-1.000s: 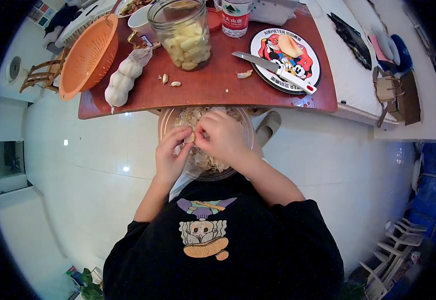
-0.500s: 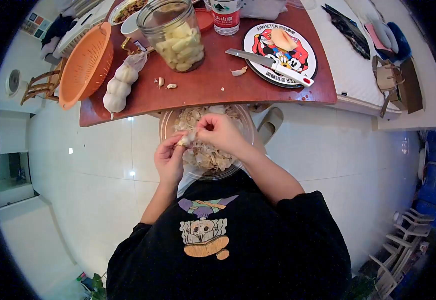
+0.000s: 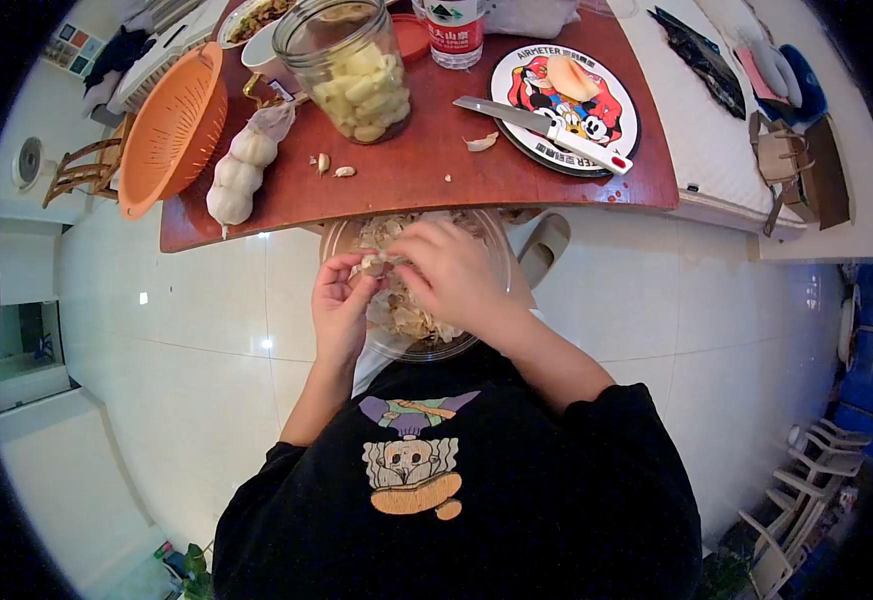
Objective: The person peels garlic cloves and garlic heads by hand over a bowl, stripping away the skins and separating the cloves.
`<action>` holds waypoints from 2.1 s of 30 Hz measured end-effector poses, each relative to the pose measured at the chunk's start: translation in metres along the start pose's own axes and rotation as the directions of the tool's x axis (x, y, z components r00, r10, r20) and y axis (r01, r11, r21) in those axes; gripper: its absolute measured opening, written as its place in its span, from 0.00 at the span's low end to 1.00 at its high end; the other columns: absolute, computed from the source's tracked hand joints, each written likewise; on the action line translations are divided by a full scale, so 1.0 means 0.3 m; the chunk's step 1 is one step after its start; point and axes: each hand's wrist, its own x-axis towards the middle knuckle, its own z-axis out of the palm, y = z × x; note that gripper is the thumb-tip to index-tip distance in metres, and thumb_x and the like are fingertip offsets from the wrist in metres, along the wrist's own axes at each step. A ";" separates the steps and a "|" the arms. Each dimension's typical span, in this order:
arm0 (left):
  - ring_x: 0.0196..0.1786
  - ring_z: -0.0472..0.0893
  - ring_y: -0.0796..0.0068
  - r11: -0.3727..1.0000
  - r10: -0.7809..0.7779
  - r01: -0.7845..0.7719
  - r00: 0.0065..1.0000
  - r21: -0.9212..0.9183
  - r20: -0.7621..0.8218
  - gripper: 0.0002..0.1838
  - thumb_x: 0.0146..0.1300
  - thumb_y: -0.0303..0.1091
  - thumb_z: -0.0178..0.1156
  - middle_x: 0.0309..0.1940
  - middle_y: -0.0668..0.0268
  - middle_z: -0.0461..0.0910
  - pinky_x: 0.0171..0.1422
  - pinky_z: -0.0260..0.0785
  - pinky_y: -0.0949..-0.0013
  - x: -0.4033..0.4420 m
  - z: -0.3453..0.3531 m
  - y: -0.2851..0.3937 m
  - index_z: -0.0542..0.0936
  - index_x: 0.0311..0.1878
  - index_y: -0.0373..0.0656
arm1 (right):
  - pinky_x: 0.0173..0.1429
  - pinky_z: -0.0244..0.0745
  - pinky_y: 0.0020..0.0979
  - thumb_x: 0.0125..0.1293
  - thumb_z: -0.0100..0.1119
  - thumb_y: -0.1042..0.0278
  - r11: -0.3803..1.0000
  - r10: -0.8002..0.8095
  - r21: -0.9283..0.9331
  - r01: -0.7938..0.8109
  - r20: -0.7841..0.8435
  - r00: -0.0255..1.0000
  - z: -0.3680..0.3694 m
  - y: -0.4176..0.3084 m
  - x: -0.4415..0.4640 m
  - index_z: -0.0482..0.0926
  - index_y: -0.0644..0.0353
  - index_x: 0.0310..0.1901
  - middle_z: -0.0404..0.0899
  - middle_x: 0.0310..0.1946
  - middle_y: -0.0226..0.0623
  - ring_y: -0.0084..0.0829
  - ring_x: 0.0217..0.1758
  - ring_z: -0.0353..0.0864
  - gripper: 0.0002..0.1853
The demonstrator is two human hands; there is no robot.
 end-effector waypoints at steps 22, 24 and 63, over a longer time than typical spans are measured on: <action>0.56 0.75 0.69 0.697 0.347 -0.390 0.918 0.601 0.193 0.21 0.51 0.12 0.63 0.52 0.60 0.71 0.57 0.73 0.71 -0.025 0.054 0.028 0.74 0.49 0.36 | 0.31 0.74 0.30 0.51 0.64 0.72 0.903 0.317 0.278 -0.327 0.083 0.945 0.001 -0.041 0.006 0.78 0.62 0.29 0.80 0.24 0.36 0.27 0.26 0.81 0.05; 0.55 0.76 0.70 0.876 0.308 -0.314 0.948 0.366 0.076 0.21 0.53 0.12 0.62 0.52 0.59 0.72 0.58 0.73 0.71 -0.033 0.065 0.002 0.73 0.51 0.36 | 0.31 0.73 0.29 0.50 0.63 0.72 0.857 0.401 0.308 -0.413 0.103 0.910 0.009 -0.032 0.006 0.78 0.62 0.29 0.79 0.23 0.35 0.26 0.25 0.80 0.05; 0.49 0.79 0.74 0.997 -0.021 0.020 1.000 0.070 0.018 0.13 0.61 0.17 0.57 0.53 0.57 0.75 0.55 0.74 0.71 -0.016 0.051 0.005 0.72 0.49 0.37 | 0.34 0.70 0.24 0.56 0.62 0.75 0.818 0.395 0.350 -0.457 0.235 0.888 0.043 0.069 -0.023 0.76 0.62 0.33 0.75 0.25 0.28 0.20 0.28 0.74 0.05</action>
